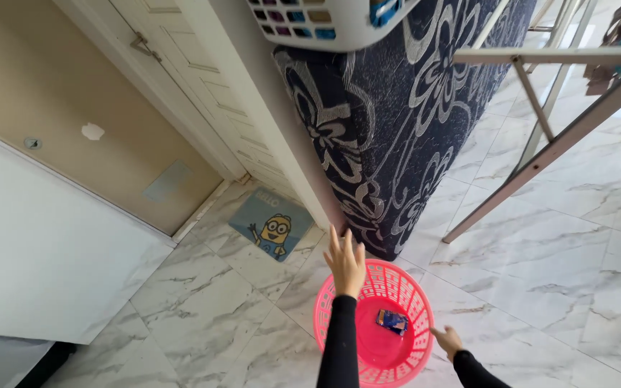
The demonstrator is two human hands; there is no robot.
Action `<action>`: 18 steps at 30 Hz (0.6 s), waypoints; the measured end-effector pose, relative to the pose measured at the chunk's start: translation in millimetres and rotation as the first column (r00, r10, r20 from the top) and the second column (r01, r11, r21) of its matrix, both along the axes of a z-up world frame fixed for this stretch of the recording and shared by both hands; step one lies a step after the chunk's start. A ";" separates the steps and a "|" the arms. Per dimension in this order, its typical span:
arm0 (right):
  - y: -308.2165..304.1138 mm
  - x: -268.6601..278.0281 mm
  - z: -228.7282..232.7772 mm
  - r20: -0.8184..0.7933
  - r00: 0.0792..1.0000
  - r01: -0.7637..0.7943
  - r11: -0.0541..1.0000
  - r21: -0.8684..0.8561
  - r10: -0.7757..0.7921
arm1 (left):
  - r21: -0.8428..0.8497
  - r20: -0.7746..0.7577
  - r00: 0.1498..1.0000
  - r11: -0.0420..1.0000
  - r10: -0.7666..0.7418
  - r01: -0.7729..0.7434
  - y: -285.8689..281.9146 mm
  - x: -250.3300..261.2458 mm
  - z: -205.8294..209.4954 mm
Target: Hanging wet laundry items onto individual hangers and drying racks.
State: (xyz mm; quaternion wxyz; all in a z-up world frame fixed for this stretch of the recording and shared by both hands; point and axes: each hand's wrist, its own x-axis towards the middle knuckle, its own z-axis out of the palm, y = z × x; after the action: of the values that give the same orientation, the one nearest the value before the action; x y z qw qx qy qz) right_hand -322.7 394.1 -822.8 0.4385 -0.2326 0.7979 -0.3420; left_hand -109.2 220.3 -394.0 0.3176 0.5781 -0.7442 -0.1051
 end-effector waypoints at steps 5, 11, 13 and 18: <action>24.4 35.4 -49.1 0.406 0.880 0.098 0.931 0.353 -0.246 | 0.092 0.060 0.997 0.995 -0.050 0.044 34.0 26.0 -92.0; 27.4 93.0 -90.5 0.567 0.716 0.182 0.894 0.411 -0.406 | 0.159 0.066 0.996 0.986 -0.053 0.042 58.2 66.6 -139.0; 25.0 102.1 -90.9 0.548 0.706 0.228 0.876 0.425 -0.449 | 0.190 0.072 0.996 0.981 -0.052 0.037 60.6 77.0 -141.6; 39.2 96.1 -66.8 0.590 0.616 0.357 0.853 0.382 -0.522 | 0.281 0.054 0.996 0.958 -0.076 0.058 70.9 77.2 -111.6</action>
State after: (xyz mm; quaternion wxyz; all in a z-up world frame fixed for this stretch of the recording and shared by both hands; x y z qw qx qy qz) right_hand -226.6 433.3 -889.6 0.6224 0.1632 0.6488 -0.4064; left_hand -32.0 291.2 -505.6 0.2053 0.5946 -0.7510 -0.2010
